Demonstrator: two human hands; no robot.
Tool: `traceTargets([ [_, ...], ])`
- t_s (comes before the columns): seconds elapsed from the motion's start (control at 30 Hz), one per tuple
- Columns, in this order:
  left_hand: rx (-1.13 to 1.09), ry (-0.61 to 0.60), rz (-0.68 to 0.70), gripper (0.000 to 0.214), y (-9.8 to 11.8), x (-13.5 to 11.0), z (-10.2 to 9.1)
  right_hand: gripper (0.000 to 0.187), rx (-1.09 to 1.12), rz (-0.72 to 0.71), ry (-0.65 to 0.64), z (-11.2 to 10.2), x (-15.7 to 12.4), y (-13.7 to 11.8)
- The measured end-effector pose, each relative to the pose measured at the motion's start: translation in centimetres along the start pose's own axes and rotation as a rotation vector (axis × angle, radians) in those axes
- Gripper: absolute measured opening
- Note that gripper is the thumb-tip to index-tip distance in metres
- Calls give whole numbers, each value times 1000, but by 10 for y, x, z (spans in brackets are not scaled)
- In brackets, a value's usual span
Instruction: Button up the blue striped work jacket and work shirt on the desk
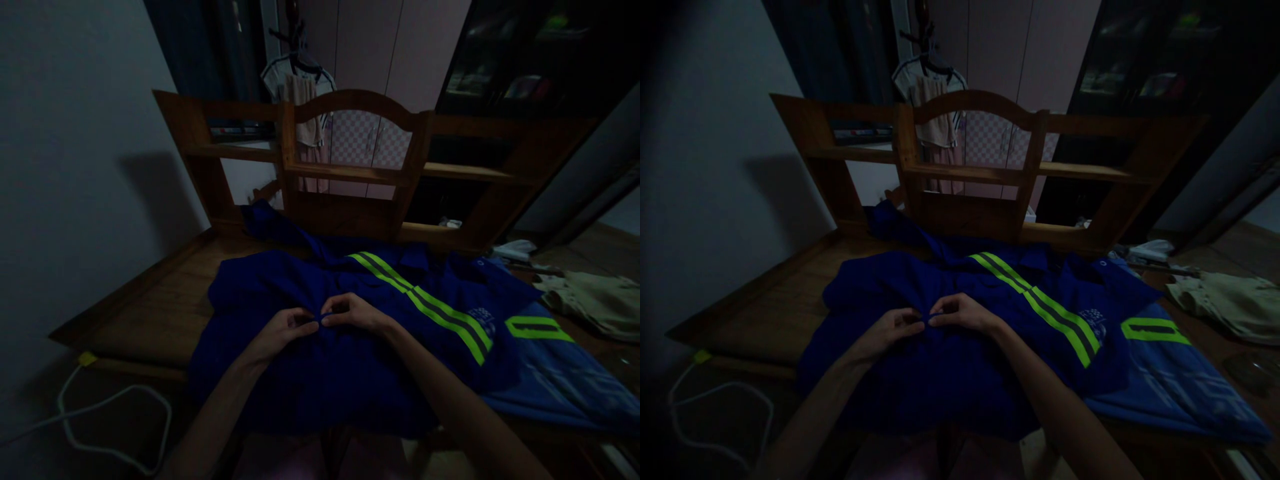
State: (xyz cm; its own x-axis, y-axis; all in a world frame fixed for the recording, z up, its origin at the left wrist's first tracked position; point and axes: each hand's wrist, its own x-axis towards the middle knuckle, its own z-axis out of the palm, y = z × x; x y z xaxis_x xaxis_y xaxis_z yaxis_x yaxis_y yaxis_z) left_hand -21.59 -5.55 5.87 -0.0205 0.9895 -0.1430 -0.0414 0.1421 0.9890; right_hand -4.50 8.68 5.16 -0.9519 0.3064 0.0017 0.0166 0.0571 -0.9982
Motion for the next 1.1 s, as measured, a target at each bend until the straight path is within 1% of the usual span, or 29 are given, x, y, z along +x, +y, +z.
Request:
traceTargets([
  [0.1,8,47,70,28,1,-1,5,30,13,-4,22,-1,-1,0],
  [0.2,13,60,82,27,2,0,6,30,35,-6,39,-2,-1,-1],
  [0.3,-33,76,73,27,1,1,7,29,59,-1,48,-1,-1,-1],
  [0.47,-222,93,44,32,-4,3,8,27,101,-1,71,0,-2,-4],
  [0.6,-312,60,2,34,-7,4,8,26,119,-7,75,1,-4,-7],
  [0.73,-334,38,-24,37,-11,8,5,28,117,12,72,1,-5,-10],
  [0.83,-276,51,-32,40,-13,11,2,31,95,31,54,1,-6,-10],
  [0.9,-169,79,-5,38,-12,12,1,32,59,34,44,0,-5,-8],
  [1.0,33,160,83,32,-7,10,3,32,-3,8,52,0,-2,-3],
  [1.1,201,283,210,23,-2,3,13,31,-20,-24,73,1,1,2],
])
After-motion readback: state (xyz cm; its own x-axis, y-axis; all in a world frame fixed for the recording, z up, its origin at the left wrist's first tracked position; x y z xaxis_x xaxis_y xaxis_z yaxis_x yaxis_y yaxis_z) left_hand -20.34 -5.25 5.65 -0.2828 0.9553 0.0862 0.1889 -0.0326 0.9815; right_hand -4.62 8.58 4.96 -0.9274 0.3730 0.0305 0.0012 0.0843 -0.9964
